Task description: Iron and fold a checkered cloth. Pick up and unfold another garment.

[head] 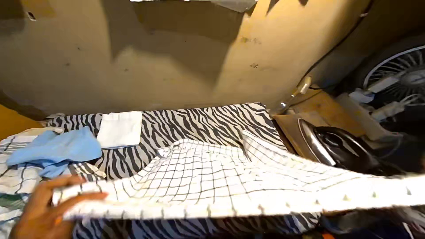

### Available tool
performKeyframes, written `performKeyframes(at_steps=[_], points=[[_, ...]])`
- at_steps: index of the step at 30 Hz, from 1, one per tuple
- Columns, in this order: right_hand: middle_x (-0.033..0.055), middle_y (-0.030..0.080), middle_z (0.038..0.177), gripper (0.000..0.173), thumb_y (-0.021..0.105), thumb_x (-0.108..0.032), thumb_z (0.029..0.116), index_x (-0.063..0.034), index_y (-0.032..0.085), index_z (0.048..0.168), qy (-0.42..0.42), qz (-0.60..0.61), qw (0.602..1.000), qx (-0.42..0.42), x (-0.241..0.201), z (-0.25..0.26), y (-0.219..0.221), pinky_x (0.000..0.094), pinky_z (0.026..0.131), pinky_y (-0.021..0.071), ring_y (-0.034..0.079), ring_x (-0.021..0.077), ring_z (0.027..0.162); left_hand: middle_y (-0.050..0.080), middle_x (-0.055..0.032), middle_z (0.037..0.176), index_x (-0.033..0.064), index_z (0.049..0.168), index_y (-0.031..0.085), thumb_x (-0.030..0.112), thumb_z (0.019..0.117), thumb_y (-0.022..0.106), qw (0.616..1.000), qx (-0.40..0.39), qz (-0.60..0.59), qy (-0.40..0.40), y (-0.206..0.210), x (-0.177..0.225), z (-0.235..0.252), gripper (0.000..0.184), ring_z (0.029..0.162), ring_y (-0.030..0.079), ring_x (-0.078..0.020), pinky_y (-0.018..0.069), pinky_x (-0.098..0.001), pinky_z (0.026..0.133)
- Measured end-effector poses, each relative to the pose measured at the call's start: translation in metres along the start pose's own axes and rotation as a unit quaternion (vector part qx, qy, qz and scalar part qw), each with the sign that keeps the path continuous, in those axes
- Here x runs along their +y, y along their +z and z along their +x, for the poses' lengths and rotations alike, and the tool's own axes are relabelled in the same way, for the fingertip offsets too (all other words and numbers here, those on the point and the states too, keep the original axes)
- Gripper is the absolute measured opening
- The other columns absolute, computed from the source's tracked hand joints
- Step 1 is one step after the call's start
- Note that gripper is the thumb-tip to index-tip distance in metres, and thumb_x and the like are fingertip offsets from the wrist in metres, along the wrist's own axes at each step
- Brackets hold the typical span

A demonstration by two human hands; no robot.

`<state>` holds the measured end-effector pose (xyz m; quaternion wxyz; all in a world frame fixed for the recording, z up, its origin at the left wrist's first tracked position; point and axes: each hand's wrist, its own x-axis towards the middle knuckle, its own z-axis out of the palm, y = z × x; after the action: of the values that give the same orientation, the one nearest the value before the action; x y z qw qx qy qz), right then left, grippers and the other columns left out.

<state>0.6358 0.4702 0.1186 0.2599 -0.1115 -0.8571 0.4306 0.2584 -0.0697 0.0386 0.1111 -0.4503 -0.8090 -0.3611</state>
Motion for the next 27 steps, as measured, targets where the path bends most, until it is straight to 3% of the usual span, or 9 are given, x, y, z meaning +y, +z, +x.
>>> performKeyframes(at_steps=[3,5,6,9,11,14,16,20,27], points=[[-0.0098,0.069,0.08,0.012,0.059,-0.015,0.1015,-0.0098,0.068,0.108,0.064,-0.011,0.991,0.118,0.003,0.072,0.035,0.016,0.057,0.0553,0.061,-0.0039,0.061,0.058,-0.0231,0.128,-0.0068,0.098,0.071,0.017,0.1006,0.052,0.997,0.052,0.028,0.045,0.007,-0.009,0.1,0.03,0.121,0.056,-0.0275,0.0453,-0.0457,0.106],[-0.003,0.066,0.081,0.015,0.058,-0.012,0.105,-0.0045,0.064,0.116,0.144,0.008,0.979,0.142,0.003,0.132,0.056,0.0212,0.06,0.0582,0.063,0.0014,0.062,0.068,-0.026,0.111,-0.011,0.106,0.071,0.003,0.099,0.058,0.997,0.076,0.0,-0.031,0.029,-0.009,0.163,0.02,0.1,0.066,-0.0352,0.0512,-0.0565,0.09],[0.0013,0.067,0.083,0.018,0.056,-0.012,0.1066,-0.0006,0.062,0.119,0.169,0.021,0.974,0.147,0.007,0.159,0.058,0.0236,0.062,0.0593,0.065,0.004,0.063,0.071,-0.0255,0.108,-0.0091,0.11,0.07,0.004,0.0997,0.062,0.992,0.086,-0.034,-0.086,0.037,-0.009,0.192,0.019,0.098,0.069,-0.0352,0.0519,-0.058,0.09],[0.0084,0.068,0.095,0.023,0.052,-0.011,0.1083,0.0045,0.06,0.124,0.134,0.045,0.974,0.179,0.011,0.206,0.037,0.0275,0.071,0.0609,0.068,0.0077,0.073,0.069,-0.0216,0.099,-0.0073,0.111,0.066,0.006,0.0958,0.07,0.975,0.147,-0.113,-0.124,0.034,-0.007,0.258,0.02,0.087,0.065,-0.0257,0.052,-0.05,0.085],[0.0092,0.069,0.101,0.024,0.051,-0.006,0.1071,0.0057,0.06,0.126,0.044,0.038,0.975,0.214,-0.003,0.213,0.015,0.0284,0.078,0.0617,0.07,0.0075,0.08,0.068,-0.0119,0.095,-0.0037,0.11,0.066,0.008,0.0963,0.069,0.97,0.187,-0.13,-0.083,0.012,0.003,0.28,0.019,0.077,0.059,-0.011,0.0512,-0.0338,0.074],[-0.0039,0.072,0.102,0.022,0.058,-0.007,0.1039,-0.0029,0.062,0.125,-0.086,0.018,0.972,0.216,-0.021,0.194,-0.016,0.0232,0.081,0.063,0.072,0.0006,0.085,0.066,0.0088,0.086,0.0048,0.106,0.065,0.002,0.0958,0.064,0.958,0.21,-0.193,0.007,-0.021,0.014,0.275,0.011,0.059,0.049,0.0085,0.0418,-0.0106,0.052],[-0.0106,0.074,0.105,0.019,0.065,-0.013,0.0996,-0.0122,0.067,0.118,-0.144,0.022,0.974,0.175,-0.029,0.168,-0.024,0.022,0.084,0.063,0.072,0.0003,0.09,0.067,0.0176,0.089,0.0146,0.107,0.063,0.001,0.0936,0.064,0.956,0.182,-0.218,0.08,-0.035,0.008,0.256,0.019,0.06,0.053,0.0113,0.0447,-0.0078,0.052],[-0.0181,0.072,0.108,0.012,0.07,-0.031,0.0971,-0.0247,0.073,0.107,-0.185,-0.048,0.976,0.108,-0.009,0.109,-0.01,0.0143,0.082,0.0579,0.067,-0.0053,0.095,0.068,0.0228,0.102,0.0305,0.111,0.061,0.014,0.0921,0.069,0.973,0.095,-0.186,0.097,-0.027,-0.018,0.195,0.026,0.084,0.064,0.0093,0.0548,-0.0106,0.069],[-0.0156,0.073,0.115,0.016,0.068,-0.026,0.0987,-0.028,0.078,0.112,-0.08,-0.018,0.997,0.002,0.076,0.018,0.048,0.0206,0.095,0.0564,0.067,0.0009,0.108,0.073,0.0094,0.109,0.0218,0.097,0.069,0.028,0.0946,0.068,0.991,-0.009,-0.121,0.064,0.04,-0.066,0.087,0.007,0.109,0.068,-0.0059,0.055,-0.0296,0.099]])
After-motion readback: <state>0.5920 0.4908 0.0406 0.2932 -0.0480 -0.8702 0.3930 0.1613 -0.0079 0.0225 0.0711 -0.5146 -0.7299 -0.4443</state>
